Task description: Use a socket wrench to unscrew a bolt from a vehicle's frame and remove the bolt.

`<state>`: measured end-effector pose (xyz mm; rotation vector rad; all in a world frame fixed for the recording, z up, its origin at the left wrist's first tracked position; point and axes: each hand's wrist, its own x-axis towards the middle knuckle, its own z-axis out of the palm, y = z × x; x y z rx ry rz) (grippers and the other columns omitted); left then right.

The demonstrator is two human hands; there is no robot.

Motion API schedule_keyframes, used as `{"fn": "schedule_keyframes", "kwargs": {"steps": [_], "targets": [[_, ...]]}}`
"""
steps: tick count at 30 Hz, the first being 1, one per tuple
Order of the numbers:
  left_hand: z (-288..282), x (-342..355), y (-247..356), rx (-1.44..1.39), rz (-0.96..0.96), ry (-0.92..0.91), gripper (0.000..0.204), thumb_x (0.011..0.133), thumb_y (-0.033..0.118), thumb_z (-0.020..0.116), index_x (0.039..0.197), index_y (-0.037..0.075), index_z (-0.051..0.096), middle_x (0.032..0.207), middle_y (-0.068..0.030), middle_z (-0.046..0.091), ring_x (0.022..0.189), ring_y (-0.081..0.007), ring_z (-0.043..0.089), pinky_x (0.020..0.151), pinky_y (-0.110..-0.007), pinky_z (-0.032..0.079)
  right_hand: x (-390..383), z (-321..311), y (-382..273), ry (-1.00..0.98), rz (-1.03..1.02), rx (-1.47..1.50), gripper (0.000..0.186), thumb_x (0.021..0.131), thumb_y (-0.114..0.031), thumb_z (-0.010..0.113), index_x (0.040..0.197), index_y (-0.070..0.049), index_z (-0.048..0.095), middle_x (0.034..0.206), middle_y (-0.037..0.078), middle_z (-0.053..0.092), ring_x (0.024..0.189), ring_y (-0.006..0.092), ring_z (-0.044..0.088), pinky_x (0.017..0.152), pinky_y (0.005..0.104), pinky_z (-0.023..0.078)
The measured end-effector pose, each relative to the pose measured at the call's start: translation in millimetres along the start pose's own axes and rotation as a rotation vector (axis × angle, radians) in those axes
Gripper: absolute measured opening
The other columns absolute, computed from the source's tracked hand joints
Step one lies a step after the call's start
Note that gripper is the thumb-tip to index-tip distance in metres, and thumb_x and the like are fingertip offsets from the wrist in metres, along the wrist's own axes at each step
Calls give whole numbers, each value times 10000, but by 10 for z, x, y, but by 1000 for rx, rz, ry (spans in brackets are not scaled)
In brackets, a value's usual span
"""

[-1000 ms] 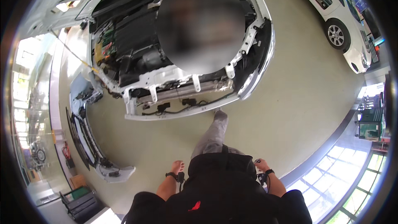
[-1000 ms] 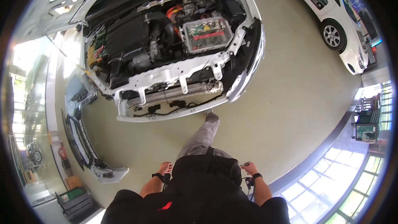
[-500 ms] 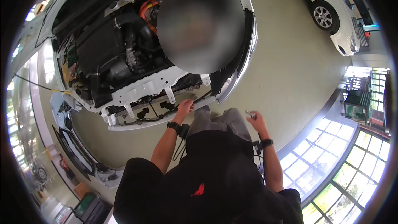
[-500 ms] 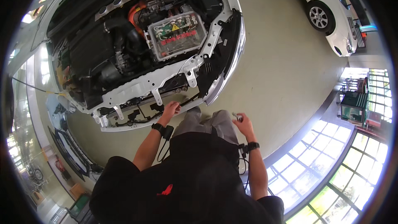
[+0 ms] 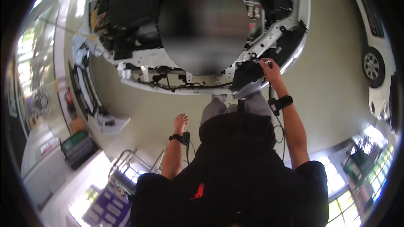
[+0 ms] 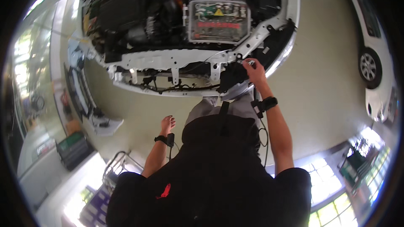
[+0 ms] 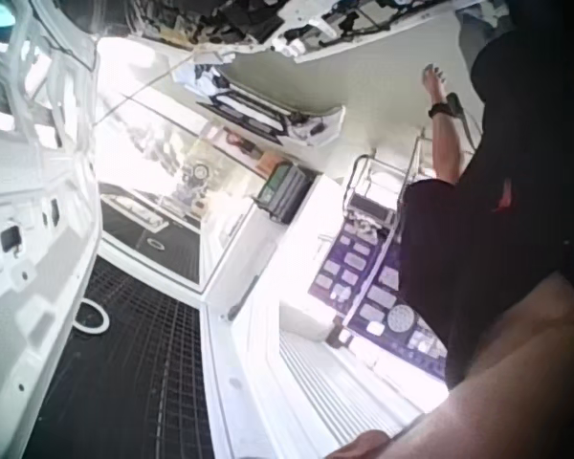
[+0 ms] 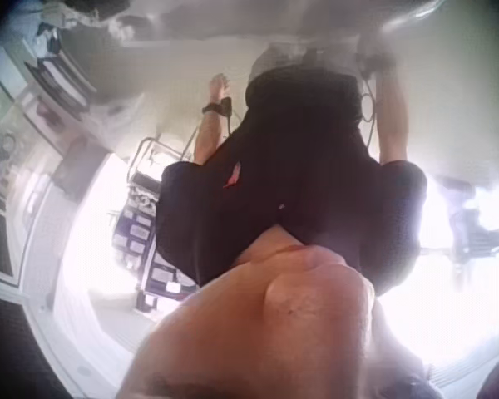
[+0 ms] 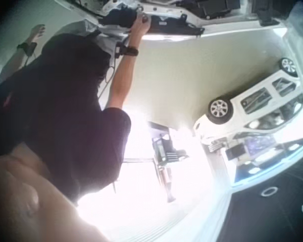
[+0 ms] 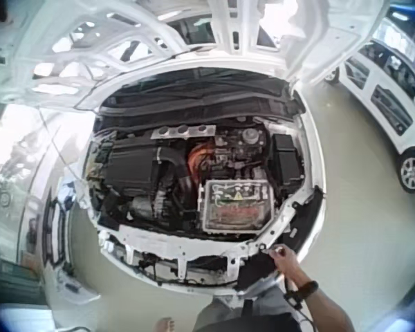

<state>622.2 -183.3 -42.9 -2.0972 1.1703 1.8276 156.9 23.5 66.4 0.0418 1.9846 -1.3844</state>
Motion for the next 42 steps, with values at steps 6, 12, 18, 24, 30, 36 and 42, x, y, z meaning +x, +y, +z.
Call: {"fn": "schedule_keyframes", "kwargs": {"steps": [6, 12, 18, 24, 30, 36, 42], "targets": [[589, -767, -1014, -293, -99, 149, 286, 845, 271, 497, 1072, 101, 533, 915, -51, 594, 749, -167, 575, 675, -335, 485, 396, -61, 13, -234, -69, -302, 318, 780, -281, 634, 951, -21, 566, 617, -14, 458, 551, 61, 425, 508, 230, 343], [1684, -1080, -2052, -149, 143, 129, 267, 848, 275, 483, 1023, 90, 565, 885, -55, 604, 757, -182, 585, 654, -333, 480, 545, -67, 48, -436, -167, -286, 232, 800, -183, 611, 952, -20, 544, 598, -30, 402, 535, 66, 370, 495, 246, 329], [2095, -984, -2604, 284, 414, -55, 254, 834, 268, 494, 987, 85, 583, 867, -52, 606, 732, -189, 586, 598, -334, 470, 465, -129, 142, -309, -355, -433, 242, 784, -187, 628, 968, -51, 550, 598, -21, 406, 542, 69, 370, 499, 240, 345], [1646, -631, -1626, -247, -36, -69, 243, 844, 251, 480, 994, 84, 575, 850, -41, 602, 701, -166, 574, 569, -305, 456, 354, -76, 117, -225, -367, -473, 239, 774, -173, 636, 966, -63, 547, 604, -7, 446, 551, 79, 396, 513, 242, 366], [863, -337, -483, -416, 52, 54, 237, 843, 211, 485, 1022, 72, 556, 826, -67, 601, 694, -150, 575, 583, -248, 464, 491, 28, 197, -227, -297, -445, 218, 773, -155, 622, 946, -52, 541, 615, -13, 451, 561, 68, 415, 520, 239, 363], [787, 19, 189, 60, 434, 26, 222, 835, 213, 498, 956, 45, 579, 832, -96, 620, 702, -171, 596, 639, -269, 484, 612, 88, 103, -191, -162, -472, 271, 725, -203, 631, 929, -42, 550, 675, 75, 559, 616, 170, 535, 603, 303, 432], [1391, 56, 1281, 457, 714, -120, 250, 839, 249, 505, 959, 39, 569, 803, -83, 630, 732, -179, 609, 653, -298, 478, 411, 123, -116, -284, -450, -1033, 257, 714, -188, 548, 962, -120, 540, 804, 178, 608, 813, 357, 580, 684, 429, 453]]}}
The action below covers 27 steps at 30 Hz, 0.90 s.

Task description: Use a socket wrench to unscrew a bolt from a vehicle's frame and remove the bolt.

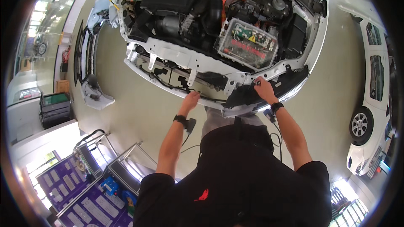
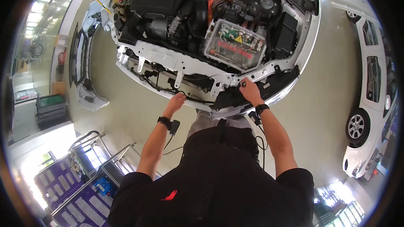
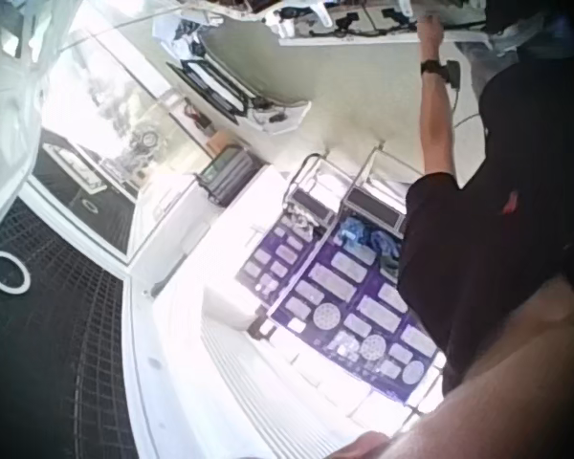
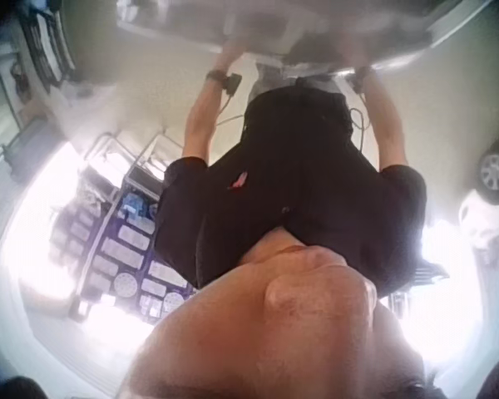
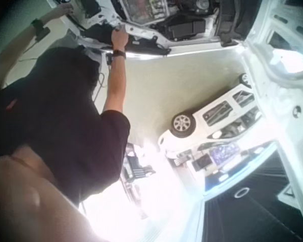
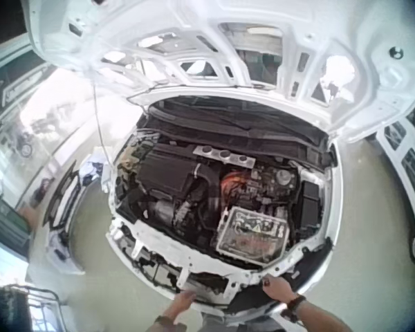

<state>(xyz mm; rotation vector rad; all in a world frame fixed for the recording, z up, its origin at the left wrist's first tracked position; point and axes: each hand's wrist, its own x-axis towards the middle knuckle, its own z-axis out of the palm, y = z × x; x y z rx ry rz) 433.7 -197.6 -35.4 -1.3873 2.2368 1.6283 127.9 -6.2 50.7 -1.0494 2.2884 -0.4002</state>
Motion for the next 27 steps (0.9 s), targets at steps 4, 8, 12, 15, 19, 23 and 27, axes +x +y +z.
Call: {"fn": "schedule_keyframes", "kwargs": {"steps": [4, 8, 12, 15, 19, 23, 27], "targets": [[401, 367, 767, -492, 57, -75, 238, 863, 183, 467, 952, -18, 556, 780, -76, 615, 706, -156, 596, 593, -271, 474, 104, -205, -34, -172, -237, -207, 286, 708, -145, 514, 992, -156, 545, 822, 162, 617, 808, 352, 584, 694, 439, 458], [932, 557, 1178, -658, -204, -342, 229, 847, 264, 499, 968, 77, 554, 829, -66, 606, 679, -173, 599, 578, -315, 500, 290, -364, -36, -285, -611, -550, 162, 677, -131, 551, 823, -186, 594, 703, 92, 603, 771, 303, 594, 614, 424, 444], [1529, 463, 1445, -927, -408, -439, 241, 860, 294, 489, 892, 63, 546, 825, -59, 605, 711, -194, 597, 677, -369, 504, 459, -203, 153, -47, -900, -675, 33, 654, -156, 596, 636, -176, 615, 624, 13, 547, 685, 204, 563, 673, 359, 372], [1730, 378, 1569, -1033, -396, -360, 237, 891, 303, 433, 939, 95, 536, 824, -48, 591, 729, -182, 582, 700, -366, 494, 364, -91, 67, 104, -864, -664, 37, 689, -182, 580, 703, -155, 602, 765, 42, 548, 773, 213, 542, 706, 351, 374], [1778, 430, 1671, -1299, -452, -307, 241, 908, 327, 412, 933, 120, 535, 809, -21, 580, 754, -174, 569, 728, -343, 474, 257, 4, 29, 210, -717, -657, 151, 706, -171, 579, 845, -110, 577, 763, 58, 558, 755, 237, 564, 687, 362, 392], [1821, 586, 1654, -1096, -418, -345, 232, 894, 339, 443, 883, 131, 545, 801, 2, 574, 756, -153, 563, 704, -317, 468, 244, 35, 91, 105, -276, -356, 303, 692, -200, 603, 952, -72, 516, 809, 114, 582, 757, 320, 594, 650, 418, 445], [1795, 930, 1355, -1018, -324, -546, 203, 856, 342, 509, 840, 146, 554, 810, 24, 576, 741, -129, 550, 687, -325, 467, 264, -35, 98, 0, -295, -226, 302, 681, -147, 605, 971, -92, 541, 876, 130, 579, 805, 351, 583, 682, 429, 456]]}}
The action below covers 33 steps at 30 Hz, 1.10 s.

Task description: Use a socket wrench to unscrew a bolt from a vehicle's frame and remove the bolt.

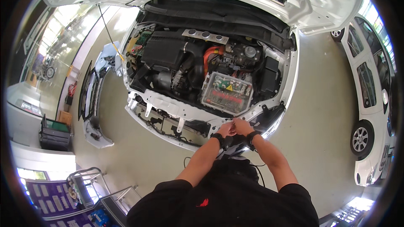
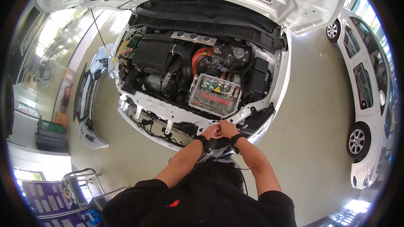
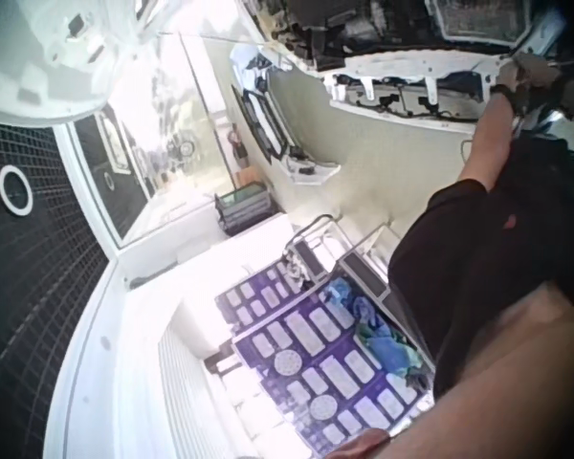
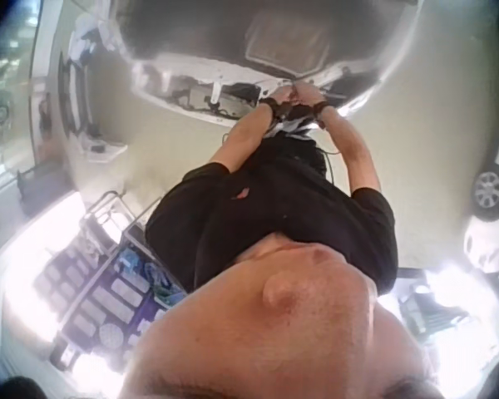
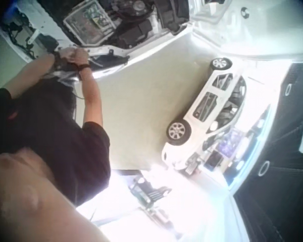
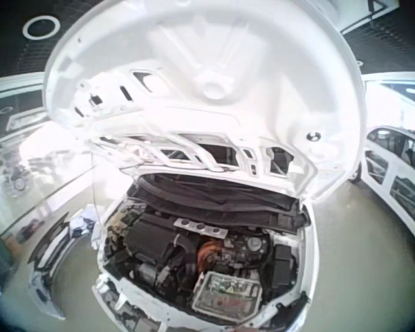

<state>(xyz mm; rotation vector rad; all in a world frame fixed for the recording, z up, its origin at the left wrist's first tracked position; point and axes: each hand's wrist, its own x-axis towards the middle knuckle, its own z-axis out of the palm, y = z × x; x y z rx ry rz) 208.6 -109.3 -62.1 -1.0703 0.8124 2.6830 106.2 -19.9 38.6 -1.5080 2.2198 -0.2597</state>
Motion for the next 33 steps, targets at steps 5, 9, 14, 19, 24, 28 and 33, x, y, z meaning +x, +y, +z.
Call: {"fn": "schedule_keyframes", "kwargs": {"steps": [5, 9, 14, 19, 24, 28, 33], "targets": [[160, -116, -102, -69, -35, -88, 180, 867, 327, 479, 785, 168, 498, 642, 55, 470, 572, -115, 467, 751, -400, 455, -35, -15, 118, 189, -346, -430, 112, 643, -178, 623, 752, -149, 617, 811, 53, 563, 859, 240, 548, 766, 402, 385], [182, -89, -47, -211, -183, 85, 114, 819, 249, 556, 830, 140, 524, 702, 7, 540, 670, -164, 523, 839, -474, 413, 42, 6, 79, 159, -488, -429, 94, 661, -240, 607, 714, -163, 609, 731, 27, 543, 813, 204, 535, 788, 373, 342], [-357, 255, -346, -413, -34, -353, 278, 814, 195, 540, 1078, 121, 494, 1032, -61, 595, 967, -161, 556, 896, -358, 420, 46, 167, -192, 192, -229, -383, 312, 611, -243, 655, 867, -78, 582, 714, 77, 594, 705, 247, 597, 731, 465, 403], [-215, -32, -249, 151, 132, -123, 277, 859, 226, 473, 1082, 62, 489, 1052, -79, 597, 996, -181, 558, 875, -376, 438, 79, 277, -181, -68, -46, -56, 391, 625, -208, 654, 928, 5, 529, 749, 158, 629, 675, 305, 627, 534, 427, 475], [-278, -125, -272, -340, -139, -91, 250, 878, 261, 439, 1047, 93, 516, 1009, -56, 606, 936, -174, 574, 847, -391, 454, -69, 298, -315, 30, -200, -247, 238, 672, -213, 601, 814, -29, 550, 689, 152, 619, 652, 287, 628, 517, 402, 469], [-53, -132, -303, -292, -245, -129, 157, 864, 279, 490, 940, 145, 524, 854, -1, 577, 843, -172, 564, 854, -442, 449, -45, 169, -54, -79, -334, -402, 154, 724, -238, 553, 779, -95, 570, 645, 84, 594, 685, 256, 604, 621, 397, 417], [315, -143, -154, -295, -181, -5, 148, 856, 324, 513, 833, 178, 523, 753, 52, 510, 745, -126, 505, 810, -436, 464, 89, 38, 65, 116, -425, -473, 107, 740, -237, 539, 784, -145, 572, 645, 52, 575, 676, 231, 578, 681, 397, 351]]}}
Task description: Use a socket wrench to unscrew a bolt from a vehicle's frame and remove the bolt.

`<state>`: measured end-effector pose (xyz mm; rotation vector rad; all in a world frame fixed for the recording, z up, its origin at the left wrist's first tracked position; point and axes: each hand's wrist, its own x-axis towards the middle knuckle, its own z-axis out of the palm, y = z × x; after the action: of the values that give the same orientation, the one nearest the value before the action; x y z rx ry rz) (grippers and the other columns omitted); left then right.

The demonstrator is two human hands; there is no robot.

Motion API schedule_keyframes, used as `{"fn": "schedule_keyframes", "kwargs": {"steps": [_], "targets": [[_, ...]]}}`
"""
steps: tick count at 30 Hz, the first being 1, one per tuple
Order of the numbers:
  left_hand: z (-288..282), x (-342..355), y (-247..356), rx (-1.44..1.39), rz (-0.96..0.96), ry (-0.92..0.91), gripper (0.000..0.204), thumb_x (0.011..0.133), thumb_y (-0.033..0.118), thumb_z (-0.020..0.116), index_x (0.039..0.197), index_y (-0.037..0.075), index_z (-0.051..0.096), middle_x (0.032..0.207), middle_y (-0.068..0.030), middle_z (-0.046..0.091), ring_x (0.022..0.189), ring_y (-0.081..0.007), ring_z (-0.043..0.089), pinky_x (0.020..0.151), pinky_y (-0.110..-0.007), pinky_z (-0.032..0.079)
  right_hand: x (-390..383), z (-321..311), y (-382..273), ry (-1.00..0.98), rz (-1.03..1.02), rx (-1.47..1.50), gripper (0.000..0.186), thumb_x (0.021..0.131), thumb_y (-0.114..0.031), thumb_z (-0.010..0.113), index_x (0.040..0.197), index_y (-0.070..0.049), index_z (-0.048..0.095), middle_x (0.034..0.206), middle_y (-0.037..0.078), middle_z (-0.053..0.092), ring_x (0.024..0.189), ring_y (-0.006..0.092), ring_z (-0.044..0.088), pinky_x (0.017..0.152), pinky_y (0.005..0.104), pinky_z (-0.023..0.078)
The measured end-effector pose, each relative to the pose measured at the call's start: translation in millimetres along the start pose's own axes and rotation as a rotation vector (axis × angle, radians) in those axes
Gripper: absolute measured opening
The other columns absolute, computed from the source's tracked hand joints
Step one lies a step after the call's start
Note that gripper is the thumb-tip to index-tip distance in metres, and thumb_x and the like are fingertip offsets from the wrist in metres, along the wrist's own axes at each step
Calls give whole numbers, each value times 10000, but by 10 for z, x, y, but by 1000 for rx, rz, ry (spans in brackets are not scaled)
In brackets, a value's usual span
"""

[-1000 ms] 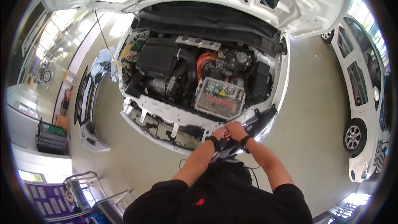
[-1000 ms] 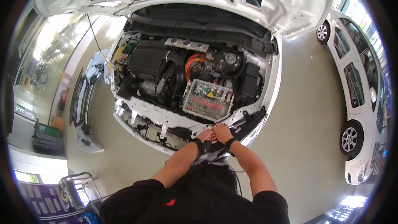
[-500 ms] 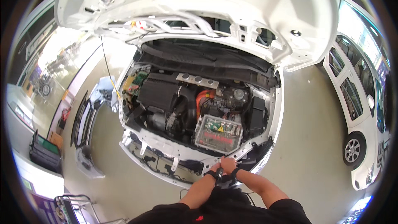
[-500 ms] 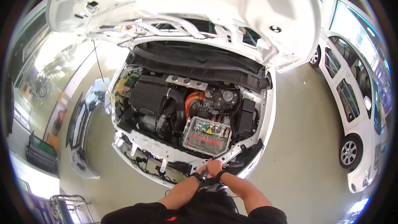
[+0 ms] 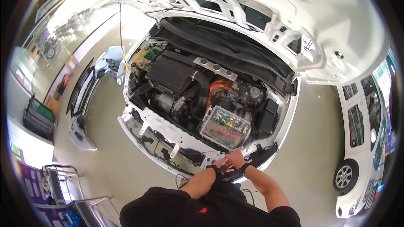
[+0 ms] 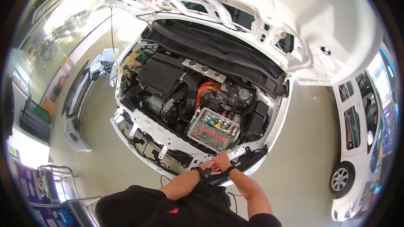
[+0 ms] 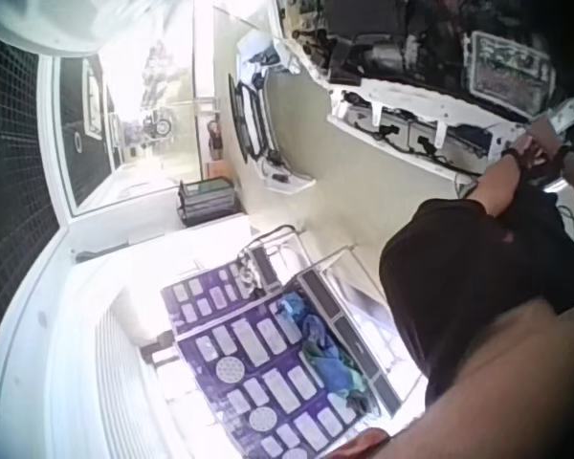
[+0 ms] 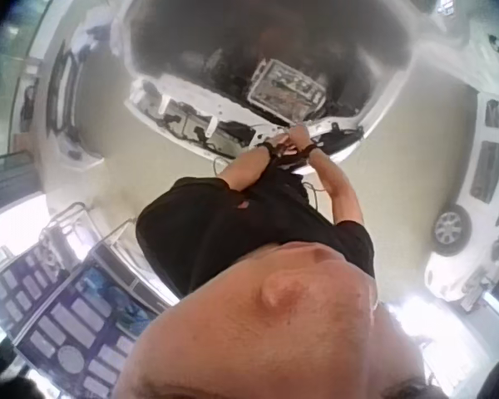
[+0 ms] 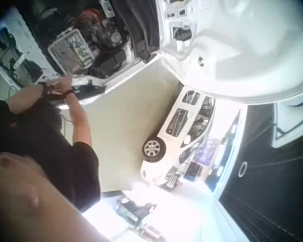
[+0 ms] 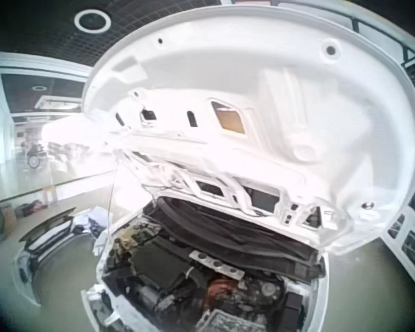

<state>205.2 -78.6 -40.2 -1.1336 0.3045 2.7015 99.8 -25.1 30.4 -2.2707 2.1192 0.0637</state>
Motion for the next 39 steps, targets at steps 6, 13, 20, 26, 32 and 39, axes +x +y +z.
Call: {"fn": "schedule_keyframes", "kwargs": {"steps": [6, 13, 20, 26, 32, 39], "targets": [[-30, 188, 102, 141, 101, -110, 218, 865, 367, 499, 821, 155, 526, 719, 14, 539, 657, -147, 523, 627, -352, 465, 30, -148, -119, -260, 408, 186, 264, 755, -246, 557, 941, -60, 529, 758, 155, 622, 714, 308, 619, 579, 425, 459], [-165, 437, -41, 212, 194, -322, 193, 869, 340, 493, 825, 156, 527, 741, 13, 552, 692, -157, 536, 638, -345, 458, -156, -96, -133, -260, 1077, 1198, 330, 708, 14, 486, 1034, -22, 524, 802, 101, 639, 587, 180, 634, 425, 285, 468], [153, 172, -142, 132, -30, 173, 165, 832, 324, 513, 848, 167, 561, 795, 42, 584, 773, -148, 564, 712, -413, 415, -285, -166, -201, -288, 625, 273, 213, 713, -149, 598, 893, -59, 528, 826, 146, 613, 757, 306, 613, 627, 393, 478], [-134, 439, -137, 70, 0, 89, 199, 843, 309, 485, 791, 132, 557, 710, 29, 564, 672, -153, 561, 668, -362, 424, -75, -349, -243, -353, 513, 184, 292, 701, -145, 594, 972, -78, 508, 834, 144, 604, 751, 290, 616, 638, 373, 487], [-144, 499, -160, -95, 91, -133, 254, 889, 281, 433, 765, 75, 514, 646, -39, 521, 565, -189, 522, 580, -368, 429, 18, -95, 59, -697, 1070, 1182, 455, 686, -195, 616, 1118, -95, 515, 941, 172, 622, 863, 309, 611, 737, 382, 487], [156, -35, 136, 112, -103, 124, 239, 891, 314, 432, 940, 95, 513, 932, -28, 590, 898, -208, 551, 737, -410, 439, 106, -320, -109, -497, 534, 227, 644, 665, -189, 660, 1249, -124, 396, 952, 176, 604, 792, 320, 618, 671, 372, 498]]}}
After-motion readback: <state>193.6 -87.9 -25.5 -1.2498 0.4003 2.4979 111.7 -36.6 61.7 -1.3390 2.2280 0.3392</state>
